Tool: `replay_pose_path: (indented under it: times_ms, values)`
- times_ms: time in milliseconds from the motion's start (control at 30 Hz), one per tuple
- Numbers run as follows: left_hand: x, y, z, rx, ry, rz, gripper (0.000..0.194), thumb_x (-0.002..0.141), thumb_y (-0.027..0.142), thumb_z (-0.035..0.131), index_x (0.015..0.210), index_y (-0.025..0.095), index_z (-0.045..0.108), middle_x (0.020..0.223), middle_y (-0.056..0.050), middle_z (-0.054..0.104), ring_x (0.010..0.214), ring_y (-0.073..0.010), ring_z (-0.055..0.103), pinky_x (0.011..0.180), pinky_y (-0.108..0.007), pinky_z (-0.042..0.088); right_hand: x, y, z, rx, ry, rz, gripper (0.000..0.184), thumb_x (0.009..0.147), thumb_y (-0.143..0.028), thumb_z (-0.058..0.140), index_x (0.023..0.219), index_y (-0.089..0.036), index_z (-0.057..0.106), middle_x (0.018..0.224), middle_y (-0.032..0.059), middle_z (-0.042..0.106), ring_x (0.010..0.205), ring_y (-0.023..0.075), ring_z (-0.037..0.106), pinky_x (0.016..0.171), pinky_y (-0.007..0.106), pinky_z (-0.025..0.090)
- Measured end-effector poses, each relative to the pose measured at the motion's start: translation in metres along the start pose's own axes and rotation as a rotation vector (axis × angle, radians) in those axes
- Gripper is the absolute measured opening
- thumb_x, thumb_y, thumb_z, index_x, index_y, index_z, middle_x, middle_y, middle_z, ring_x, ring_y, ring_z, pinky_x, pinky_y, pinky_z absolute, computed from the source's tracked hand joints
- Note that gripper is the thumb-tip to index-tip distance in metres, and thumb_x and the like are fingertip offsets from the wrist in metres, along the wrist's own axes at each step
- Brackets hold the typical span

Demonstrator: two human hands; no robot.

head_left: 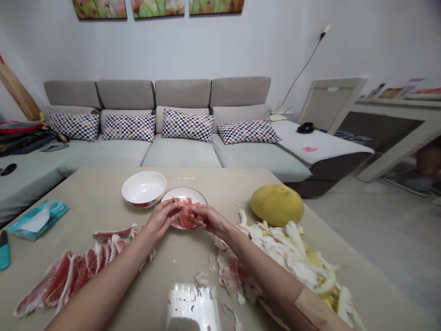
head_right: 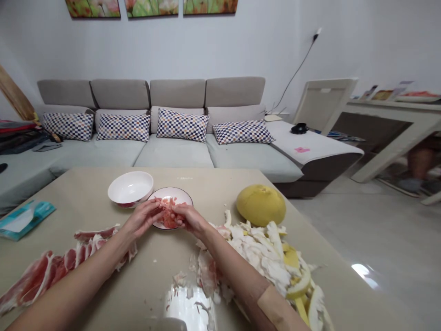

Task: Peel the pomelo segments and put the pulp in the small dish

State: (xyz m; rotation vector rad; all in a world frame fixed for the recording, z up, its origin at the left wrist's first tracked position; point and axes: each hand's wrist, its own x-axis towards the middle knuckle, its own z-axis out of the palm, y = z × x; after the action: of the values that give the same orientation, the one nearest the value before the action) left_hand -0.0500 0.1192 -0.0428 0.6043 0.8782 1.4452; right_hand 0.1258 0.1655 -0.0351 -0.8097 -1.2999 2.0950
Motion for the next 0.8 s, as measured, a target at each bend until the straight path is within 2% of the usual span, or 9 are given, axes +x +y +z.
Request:
replay_pose_path:
  times_ms: [167, 267, 367, 467, 633, 800]
  values:
    - [0.003, 0.005, -0.004, 0.011, -0.026, -0.004, 0.011, 0.07, 0.007, 0.07, 0.077, 0.013, 0.064, 0.082, -0.004, 0.066, 0.082, -0.0142, 0.066, 0.089, -0.033, 0.054, 0.0, -0.003, -0.01, 0.016, -0.074, 0.079, 0.029, 0.07, -0.039, 0.071, 0.069, -0.014, 0.057, 0.059, -0.0028, 0.052, 0.042, 0.0036, 0.029, 0.04, 0.02, 0.015]
    - [0.004, 0.008, -0.002, 0.047, -0.028, -0.013, 0.011, 0.071, 0.009, 0.069, 0.076, 0.014, 0.062, 0.078, -0.001, 0.064, 0.077, -0.0115, 0.064, 0.088, -0.032, 0.054, 0.002, -0.004, -0.015, -0.001, -0.119, 0.126, 0.029, 0.071, -0.039, 0.07, 0.07, -0.014, 0.056, 0.061, -0.0024, 0.053, 0.042, 0.0032, 0.028, 0.039, 0.019, 0.015]
    - [0.004, 0.012, 0.004, 0.137, -0.048, -0.059, 0.017, 0.07, 0.017, 0.074, 0.083, 0.014, 0.062, 0.078, -0.003, 0.065, 0.07, -0.0117, 0.064, 0.074, -0.029, 0.055, 0.004, -0.006, -0.015, -0.043, -0.172, 0.154, 0.03, 0.071, -0.04, 0.07, 0.07, -0.013, 0.057, 0.059, -0.0029, 0.05, 0.042, 0.0033, 0.027, 0.04, 0.019, 0.014]
    - [0.003, 0.014, 0.011, 0.247, -0.097, -0.095, 0.031, 0.065, 0.026, 0.081, 0.087, 0.012, 0.064, 0.075, -0.005, 0.066, 0.056, -0.0088, 0.058, 0.054, -0.022, 0.048, 0.005, -0.01, -0.012, -0.096, -0.195, 0.132, 0.031, 0.072, -0.041, 0.071, 0.074, -0.012, 0.06, 0.058, -0.0038, 0.049, 0.043, 0.0033, 0.028, 0.041, 0.019, 0.014]
    - [0.004, 0.014, 0.016, 0.348, -0.113, -0.049, 0.034, 0.063, 0.033, 0.082, 0.083, 0.01, 0.066, 0.067, -0.002, 0.064, 0.049, -0.0063, 0.052, 0.048, -0.019, 0.04, 0.002, -0.011, -0.008, -0.204, -0.109, 0.049, 0.041, 0.075, -0.053, 0.066, 0.072, -0.013, 0.06, 0.06, -0.0026, 0.052, 0.044, 0.0037, 0.03, 0.042, 0.02, 0.017]
    - [0.004, 0.01, 0.017, 0.367, -0.077, -0.001, 0.033, 0.062, 0.036, 0.08, 0.079, 0.012, 0.065, 0.063, 0.001, 0.061, 0.047, -0.0056, 0.05, 0.048, -0.019, 0.039, -0.001, -0.003, -0.001, -0.349, 0.064, -0.087, 0.041, 0.073, -0.051, 0.07, 0.094, -0.015, 0.066, 0.068, -0.0003, 0.061, 0.053, 0.0083, 0.047, 0.048, 0.02, 0.031]
